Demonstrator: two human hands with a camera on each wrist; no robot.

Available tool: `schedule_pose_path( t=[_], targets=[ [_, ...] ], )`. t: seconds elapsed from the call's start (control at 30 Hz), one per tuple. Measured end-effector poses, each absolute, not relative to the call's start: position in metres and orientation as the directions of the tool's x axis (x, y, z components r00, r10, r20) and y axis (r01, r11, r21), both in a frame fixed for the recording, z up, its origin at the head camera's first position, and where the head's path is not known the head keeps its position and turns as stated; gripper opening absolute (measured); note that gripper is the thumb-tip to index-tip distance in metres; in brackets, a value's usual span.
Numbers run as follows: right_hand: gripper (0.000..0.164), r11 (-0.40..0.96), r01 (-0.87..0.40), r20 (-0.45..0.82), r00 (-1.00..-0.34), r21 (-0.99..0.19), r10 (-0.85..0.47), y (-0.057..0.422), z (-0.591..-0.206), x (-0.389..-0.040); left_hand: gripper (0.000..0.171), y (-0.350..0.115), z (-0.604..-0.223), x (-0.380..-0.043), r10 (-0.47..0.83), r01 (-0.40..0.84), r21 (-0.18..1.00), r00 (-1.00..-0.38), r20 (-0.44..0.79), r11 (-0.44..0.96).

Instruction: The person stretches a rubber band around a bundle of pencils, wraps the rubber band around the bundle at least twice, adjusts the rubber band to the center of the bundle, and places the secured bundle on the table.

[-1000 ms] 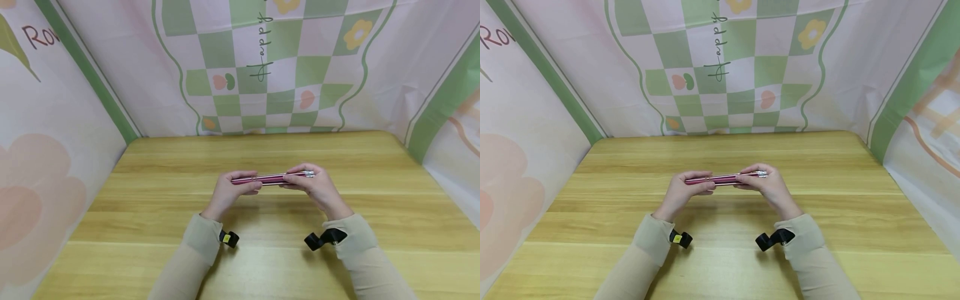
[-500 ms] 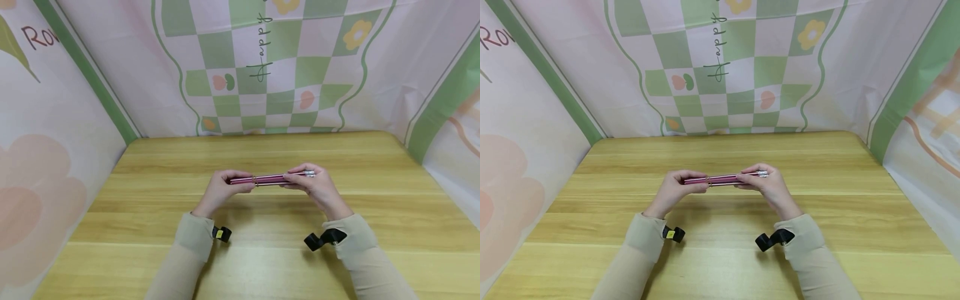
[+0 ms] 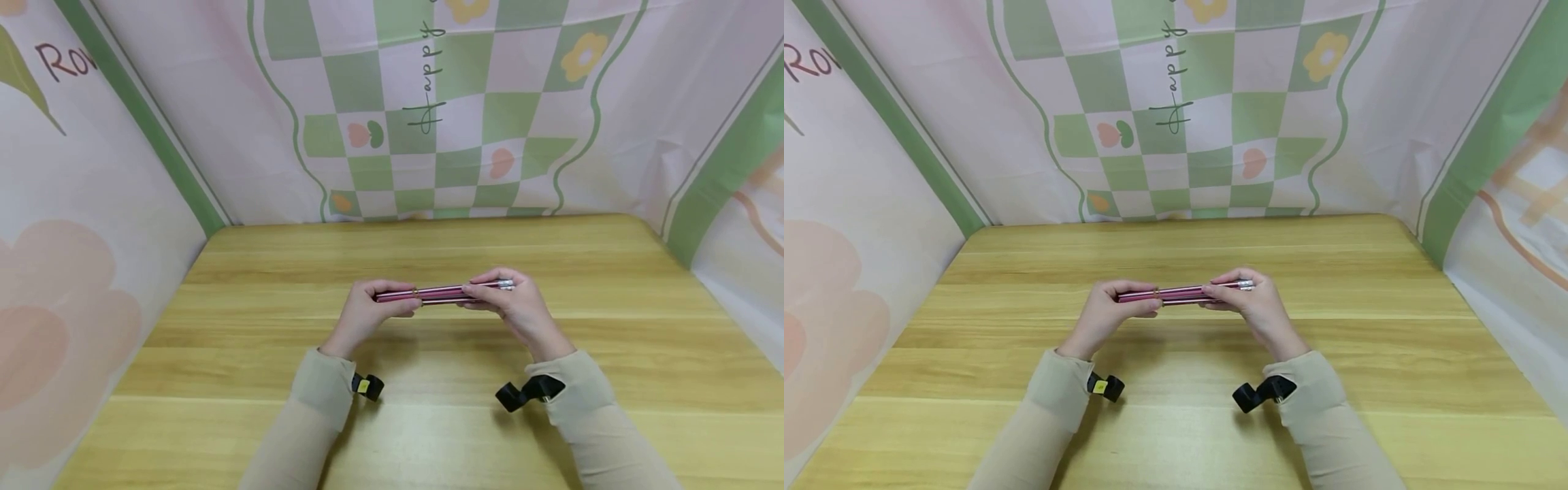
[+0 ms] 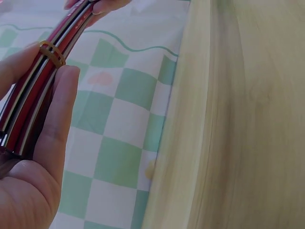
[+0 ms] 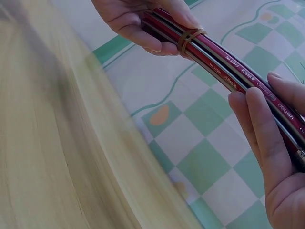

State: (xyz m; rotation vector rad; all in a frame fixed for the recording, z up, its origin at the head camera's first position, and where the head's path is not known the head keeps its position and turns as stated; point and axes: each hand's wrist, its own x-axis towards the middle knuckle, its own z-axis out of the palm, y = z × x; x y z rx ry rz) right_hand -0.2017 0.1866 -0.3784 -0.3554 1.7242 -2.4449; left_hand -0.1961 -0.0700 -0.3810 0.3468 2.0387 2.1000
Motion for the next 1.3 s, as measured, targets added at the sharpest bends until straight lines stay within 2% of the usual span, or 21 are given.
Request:
schedule_pose_path(
  t=[0.57, 1.0, 1.3],
  targets=[
    [0.026, -0.323, -0.018, 0.098, -0.968, -0.946, -0.232, 0.181, -0.380, -0.200, 0.037, -0.067, -0.385, -0.196, 0.283, -0.011, 0.999, -0.959, -0.001, -0.033],
    [0.026, -0.295, -0.013, 0.087, -0.967, -0.955, -0.238, 0.180, -0.381, -0.199, 0.036, -0.064, -0.384, -0.196, 0.262, -0.009, 0.998, -0.965, -0.023, 0.056],
    [0.023, -0.291, -0.003, 0.074, -0.969, -0.957, -0.234, 0.180, -0.380, -0.199, 0.032, -0.075, -0.380, -0.196, 0.308, 0.063, 0.982, -0.951, 0.005, 0.180]
  ],
)
